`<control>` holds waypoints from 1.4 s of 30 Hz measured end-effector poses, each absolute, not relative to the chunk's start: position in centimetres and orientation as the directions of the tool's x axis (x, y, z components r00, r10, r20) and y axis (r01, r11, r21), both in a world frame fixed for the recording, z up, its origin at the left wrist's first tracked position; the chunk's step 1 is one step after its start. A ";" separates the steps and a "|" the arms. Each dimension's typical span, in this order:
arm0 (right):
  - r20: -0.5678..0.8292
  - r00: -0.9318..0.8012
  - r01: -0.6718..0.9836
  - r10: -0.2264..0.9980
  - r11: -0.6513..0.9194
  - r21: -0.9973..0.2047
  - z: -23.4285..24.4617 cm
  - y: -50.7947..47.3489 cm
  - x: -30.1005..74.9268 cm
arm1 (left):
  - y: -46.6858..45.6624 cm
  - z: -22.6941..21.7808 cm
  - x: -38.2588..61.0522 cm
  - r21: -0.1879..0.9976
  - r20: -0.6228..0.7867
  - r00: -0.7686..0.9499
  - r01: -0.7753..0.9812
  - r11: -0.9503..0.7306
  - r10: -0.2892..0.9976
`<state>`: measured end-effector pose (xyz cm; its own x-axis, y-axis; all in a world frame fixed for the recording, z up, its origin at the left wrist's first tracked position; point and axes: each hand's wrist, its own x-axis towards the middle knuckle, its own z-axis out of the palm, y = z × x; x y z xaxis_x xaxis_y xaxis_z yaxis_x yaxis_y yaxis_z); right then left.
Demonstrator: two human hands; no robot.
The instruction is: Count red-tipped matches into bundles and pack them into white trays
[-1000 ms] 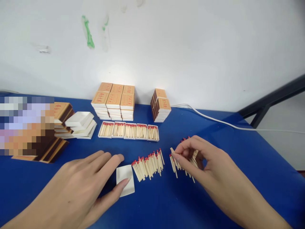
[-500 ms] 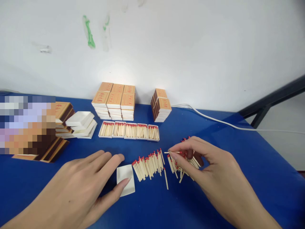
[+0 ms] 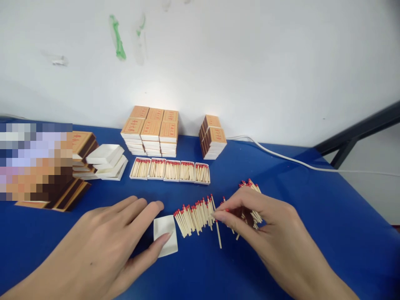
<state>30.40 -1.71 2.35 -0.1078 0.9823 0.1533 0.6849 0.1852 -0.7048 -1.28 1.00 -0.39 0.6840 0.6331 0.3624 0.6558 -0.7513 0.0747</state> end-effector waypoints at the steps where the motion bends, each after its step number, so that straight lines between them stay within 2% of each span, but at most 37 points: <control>1: 0.157 -0.129 0.693 0.979 0.202 -0.692 2.2 -1.7 30.2 | 1.0 -0.5 -1.3 0.083 0.365 0.683 0.653 -0.753 0.633; 5: 0.171 -0.207 0.705 0.963 0.268 -0.657 1.7 -1.8 29.5 | 0.9 -0.7 -1.5 0.125 0.376 0.660 0.660 -0.741 0.651; 10: 0.113 -0.238 0.732 0.965 0.254 -0.632 1.5 -1.6 29.0 | 0.7 -0.7 -1.8 0.173 0.365 0.650 0.656 -0.735 0.667; 17: -0.029 -0.249 0.731 0.968 0.169 -0.661 2.1 -1.9 29.5 | 0.9 -0.4 -1.6 0.135 0.366 0.668 0.651 -0.747 0.648; 25: -0.116 -0.336 0.754 0.935 0.194 -0.627 2.9 -1.8 30.3 | 0.7 0.1 -1.6 0.116 0.337 0.685 0.650 -0.751 0.645; 31: -0.038 -0.349 0.770 0.937 0.263 -0.581 2.2 -1.3 29.8 | -0.3 -0.4 -1.8 0.133 0.306 0.625 0.719 -0.683 0.718; 38: 0.151 -0.264 0.753 0.953 0.301 -0.585 1.6 -0.5 29.2 | -0.3 -0.7 -2.0 0.156 0.289 0.619 0.723 -0.674 0.731; 42: 0.186 -0.251 0.755 0.950 0.312 -0.577 1.8 -0.6 29.2 | 0.0 -0.7 -2.2 0.145 0.297 0.639 0.704 -0.695 0.709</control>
